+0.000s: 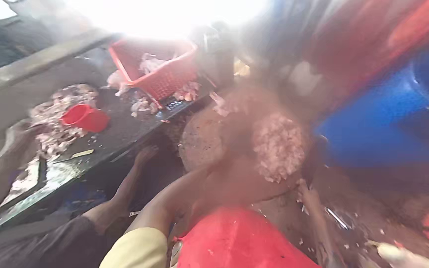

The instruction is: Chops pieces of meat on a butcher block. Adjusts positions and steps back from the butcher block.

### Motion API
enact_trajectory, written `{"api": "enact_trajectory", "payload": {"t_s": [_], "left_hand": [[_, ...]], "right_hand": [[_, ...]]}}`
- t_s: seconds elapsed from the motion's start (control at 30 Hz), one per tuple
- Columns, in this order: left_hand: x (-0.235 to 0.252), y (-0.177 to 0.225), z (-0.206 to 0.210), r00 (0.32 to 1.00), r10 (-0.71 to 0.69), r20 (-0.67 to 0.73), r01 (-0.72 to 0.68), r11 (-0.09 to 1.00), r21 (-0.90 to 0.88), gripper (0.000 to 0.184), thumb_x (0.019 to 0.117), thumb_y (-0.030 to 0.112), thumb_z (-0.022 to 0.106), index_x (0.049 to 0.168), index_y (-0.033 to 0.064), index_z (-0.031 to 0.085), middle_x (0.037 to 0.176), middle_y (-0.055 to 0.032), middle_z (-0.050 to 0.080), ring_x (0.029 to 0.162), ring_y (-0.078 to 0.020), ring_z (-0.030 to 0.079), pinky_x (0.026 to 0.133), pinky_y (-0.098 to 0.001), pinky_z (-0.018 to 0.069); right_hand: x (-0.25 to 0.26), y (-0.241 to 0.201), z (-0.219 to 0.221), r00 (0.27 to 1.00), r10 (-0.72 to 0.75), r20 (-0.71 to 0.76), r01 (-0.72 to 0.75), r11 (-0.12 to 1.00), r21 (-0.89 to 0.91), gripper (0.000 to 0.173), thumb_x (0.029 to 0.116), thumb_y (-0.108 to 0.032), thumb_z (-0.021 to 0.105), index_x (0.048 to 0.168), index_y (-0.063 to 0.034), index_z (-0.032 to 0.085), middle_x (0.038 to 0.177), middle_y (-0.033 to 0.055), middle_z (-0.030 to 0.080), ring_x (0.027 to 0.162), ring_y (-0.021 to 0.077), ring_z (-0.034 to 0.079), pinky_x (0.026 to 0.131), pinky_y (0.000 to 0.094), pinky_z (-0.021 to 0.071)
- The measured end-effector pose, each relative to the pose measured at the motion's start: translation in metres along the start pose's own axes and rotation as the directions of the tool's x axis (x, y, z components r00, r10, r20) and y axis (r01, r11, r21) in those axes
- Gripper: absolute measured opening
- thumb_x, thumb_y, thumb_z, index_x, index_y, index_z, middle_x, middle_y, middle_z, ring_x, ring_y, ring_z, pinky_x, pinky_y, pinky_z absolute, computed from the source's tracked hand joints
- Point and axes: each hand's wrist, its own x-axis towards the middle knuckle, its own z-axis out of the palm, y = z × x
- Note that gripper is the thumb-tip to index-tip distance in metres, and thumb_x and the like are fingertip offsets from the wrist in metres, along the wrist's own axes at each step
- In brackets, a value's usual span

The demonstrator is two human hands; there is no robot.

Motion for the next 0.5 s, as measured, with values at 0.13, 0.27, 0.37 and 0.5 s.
{"api": "enact_trajectory", "payload": {"t_s": [0.13,0.27,0.37,0.5], "left_hand": [[-0.019,-0.004,-0.030,0.994,-0.111,-0.004,0.108,0.973,-0.204,0.038,0.1023,0.019,0.058,0.132,-0.0058,0.060,0.131,-0.0280,0.062,0.124,-0.0412,0.060,0.106,-0.0570,0.0450],[-0.032,-0.119,-0.043,0.997,-0.054,-0.047,0.007,0.719,-0.695,0.030,0.1021,0.021,0.061,0.121,-0.0025,0.064,0.103,-0.0131,0.069,0.086,-0.0180,0.068,0.083,-0.0379,0.0576],[-0.051,-0.218,-0.049,0.933,-0.346,-0.098,0.231,0.785,-0.575,0.035,0.1054,0.030,0.055,0.127,0.0045,0.066,0.117,-0.0180,0.070,0.102,-0.0283,0.070,0.090,-0.0499,0.0576],[-0.048,-0.309,-0.064,0.702,-0.646,-0.300,0.521,0.753,-0.402,0.039,0.1060,0.035,0.044,0.131,0.0156,0.066,0.125,-0.0187,0.069,0.120,-0.0403,0.064,0.098,-0.0664,0.0488]], "right_hand": [[-0.020,-0.004,0.002,0.994,-0.107,-0.020,0.103,0.983,-0.150,0.053,0.1087,-0.044,0.046,0.124,0.0044,0.061,0.082,0.0164,0.060,0.065,0.0250,0.055,0.064,0.0485,0.0507],[-0.064,0.005,0.009,0.989,-0.144,0.032,0.147,0.960,-0.239,0.060,0.1052,-0.048,0.050,0.126,0.0069,0.061,0.093,0.0252,0.066,0.080,0.0364,0.064,0.077,0.0612,0.0530],[-0.089,0.000,0.036,0.971,-0.179,0.160,0.215,0.945,-0.247,0.056,0.1031,-0.048,0.052,0.117,0.0044,0.063,0.075,0.0131,0.060,0.063,0.0239,0.057,0.063,0.0503,0.0515],[-0.103,-0.028,0.094,0.934,-0.159,0.320,0.239,0.944,-0.228,0.045,0.1019,-0.044,0.056,0.113,-0.0015,0.067,0.067,0.0052,0.057,0.055,0.0166,0.053,0.056,0.0421,0.0497]]}}
